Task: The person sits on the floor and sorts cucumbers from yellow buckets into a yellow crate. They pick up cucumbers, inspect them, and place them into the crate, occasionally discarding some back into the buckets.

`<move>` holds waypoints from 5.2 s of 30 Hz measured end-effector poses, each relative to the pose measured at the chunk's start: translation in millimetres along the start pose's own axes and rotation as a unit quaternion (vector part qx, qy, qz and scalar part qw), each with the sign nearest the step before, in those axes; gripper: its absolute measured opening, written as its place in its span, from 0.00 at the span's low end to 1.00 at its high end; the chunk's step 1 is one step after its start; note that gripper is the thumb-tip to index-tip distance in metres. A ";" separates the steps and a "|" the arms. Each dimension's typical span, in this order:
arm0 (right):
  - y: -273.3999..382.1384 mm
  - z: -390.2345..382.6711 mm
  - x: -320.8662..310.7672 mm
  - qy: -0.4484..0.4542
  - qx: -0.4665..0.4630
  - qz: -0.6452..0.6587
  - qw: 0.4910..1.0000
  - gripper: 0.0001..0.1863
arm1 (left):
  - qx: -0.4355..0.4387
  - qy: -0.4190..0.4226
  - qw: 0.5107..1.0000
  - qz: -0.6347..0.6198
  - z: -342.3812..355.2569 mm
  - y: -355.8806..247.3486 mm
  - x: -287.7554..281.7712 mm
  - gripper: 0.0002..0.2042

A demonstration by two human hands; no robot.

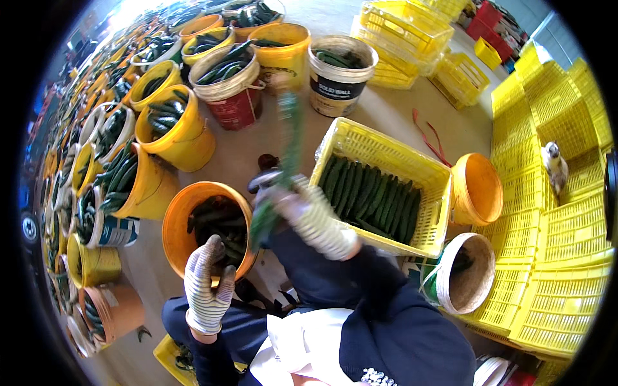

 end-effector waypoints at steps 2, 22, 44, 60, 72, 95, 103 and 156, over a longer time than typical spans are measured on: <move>33.3 -20.2 -83.5 -0.092 0.030 -0.076 0.992 0.21 | -0.016 -0.022 1.000 -0.006 12.7 3.7 4.1 0.24; -239.6 -19.7 -404.4 -0.240 0.247 -0.505 0.791 0.26 | -0.377 0.026 0.925 0.028 -76.1 186.7 -54.0 0.18; -32.6 164.0 -10.2 -0.023 0.077 -0.105 0.991 0.14 | -0.226 0.386 0.789 0.421 -1.0 315.7 114.9 0.25; -44.3 187.5 -31.0 -0.011 0.036 -0.108 0.993 0.14 | -0.183 0.211 0.935 0.216 -19.4 296.8 23.1 0.10; -83.2 180.6 23.1 0.046 0.098 -0.111 0.988 0.12 | -0.337 -0.268 0.830 -0.356 -55.4 248.2 -145.3 0.09; -131.9 153.6 121.7 0.227 0.083 -0.212 0.947 0.12 | -0.657 -0.300 0.691 -0.002 -413.1 100.0 -255.8 0.18; -138.2 151.9 106.3 0.213 0.166 -0.164 0.949 0.12 | -0.385 -0.337 0.739 -0.438 -217.8 137.5 -206.2 0.25; -75.5 149.0 95.2 0.147 0.027 -0.148 0.978 0.17 | -0.535 0.234 0.812 0.002 -176.7 460.6 135.4 0.42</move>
Point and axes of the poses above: each hand's wrist, its own z-axis towards the middle knuckle, its own x-axis out of the palm, y = z × x, the point moved 8 cm from there along z, towards the middle knuckle, and after that the axes turned 1 degree about x, right-handed, at the moved point
